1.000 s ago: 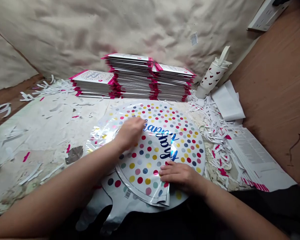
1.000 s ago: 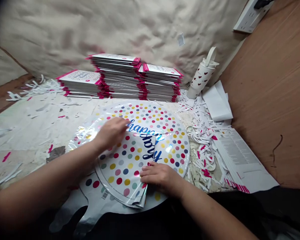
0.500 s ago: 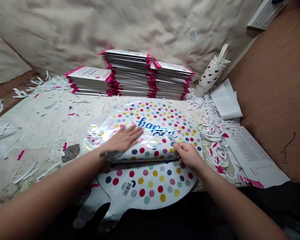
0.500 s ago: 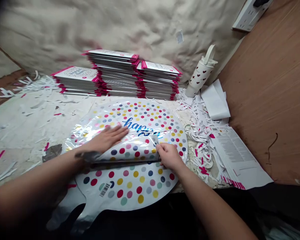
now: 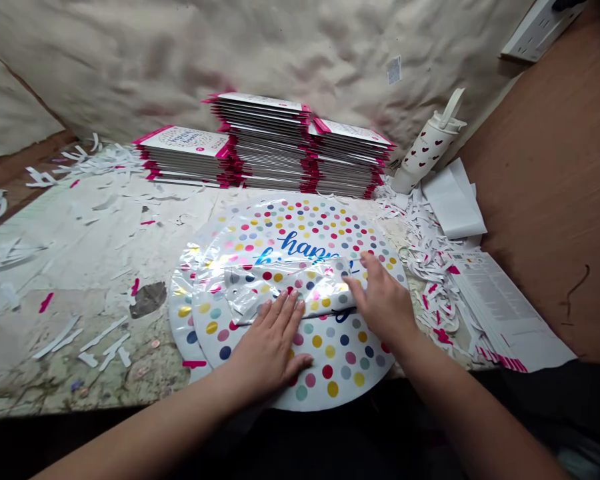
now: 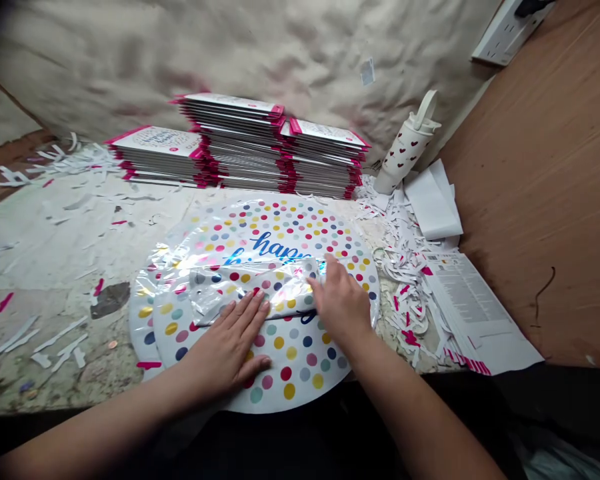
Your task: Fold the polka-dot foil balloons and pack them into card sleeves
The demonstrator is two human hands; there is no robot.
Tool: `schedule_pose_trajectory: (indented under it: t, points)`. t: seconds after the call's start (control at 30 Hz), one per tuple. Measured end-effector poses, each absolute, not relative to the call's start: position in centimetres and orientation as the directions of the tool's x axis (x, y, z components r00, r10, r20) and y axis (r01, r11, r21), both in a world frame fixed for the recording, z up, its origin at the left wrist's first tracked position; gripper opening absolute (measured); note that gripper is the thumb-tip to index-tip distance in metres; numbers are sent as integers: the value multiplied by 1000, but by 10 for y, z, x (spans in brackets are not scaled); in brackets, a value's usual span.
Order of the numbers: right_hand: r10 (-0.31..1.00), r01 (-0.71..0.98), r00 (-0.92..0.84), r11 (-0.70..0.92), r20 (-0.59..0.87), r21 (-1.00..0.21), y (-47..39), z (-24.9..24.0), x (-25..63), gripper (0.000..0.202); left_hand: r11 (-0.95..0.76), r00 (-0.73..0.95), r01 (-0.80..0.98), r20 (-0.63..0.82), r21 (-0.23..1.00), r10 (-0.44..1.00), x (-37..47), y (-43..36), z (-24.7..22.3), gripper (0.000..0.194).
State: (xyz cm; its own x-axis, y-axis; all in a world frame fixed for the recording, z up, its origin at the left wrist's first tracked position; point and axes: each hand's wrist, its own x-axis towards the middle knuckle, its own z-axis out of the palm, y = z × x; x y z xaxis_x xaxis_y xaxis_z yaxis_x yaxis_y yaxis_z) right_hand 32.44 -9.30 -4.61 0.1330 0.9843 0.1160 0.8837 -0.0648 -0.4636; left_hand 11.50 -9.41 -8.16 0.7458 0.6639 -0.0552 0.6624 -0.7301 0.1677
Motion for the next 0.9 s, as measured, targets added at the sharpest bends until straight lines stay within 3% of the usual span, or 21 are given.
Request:
schedule_pose_trajectory:
  t: [0.07,0.13,0.23,0.3,0.37,0.5,0.57,0.67,0.73,0.83,0.9]
  points:
    - [929,929,-256,313,267,-199,-105,-51,310,39,-734,752,655,-64,179,656,109,-90,-84,78]
    - [837,851,-502,523,219,-50,-110,-62,304,38,-732,755,654,-92,192,650,105,-86,-80,79]
    - [855,869,-494,490,158,63,-105,-75,311,39,-718,746,665,-140,204,651,107,-85,-71,76]
    - [873,894,-447,438,197,92,-104,-71,319,35,-704,732,680,-140,204,667,112,-84,-66,74]
    - [818,878,-469,471,331,81,-111,-60,321,31,-673,696,717,-126,179,707,116,-83,-61,67]
    - [566,682,-600,731,565,-8,-142,-46,314,34,-633,654,755,-131,168,745,109,-77,-60,48]
    - [665,722,-471,668,580,-180,-150,-55,318,55,-653,688,719,-102,239,719,100,-74,-64,53]
    - [891,806,-204,388,406,-446,-145,-78,332,79,-729,781,606,-65,318,621,89,-72,-71,56]
    - [894,794,-276,420,354,-440,-138,-88,339,80,-790,847,518,-65,328,528,87,-71,-74,57]
    - [697,653,-619,713,361,-257,-129,-88,340,64,-850,900,430,-71,304,430,88,-73,-75,62]
    - [586,544,-753,810,299,-220,-126,-82,339,50,-875,916,399,-67,273,396,86,-76,-75,63]
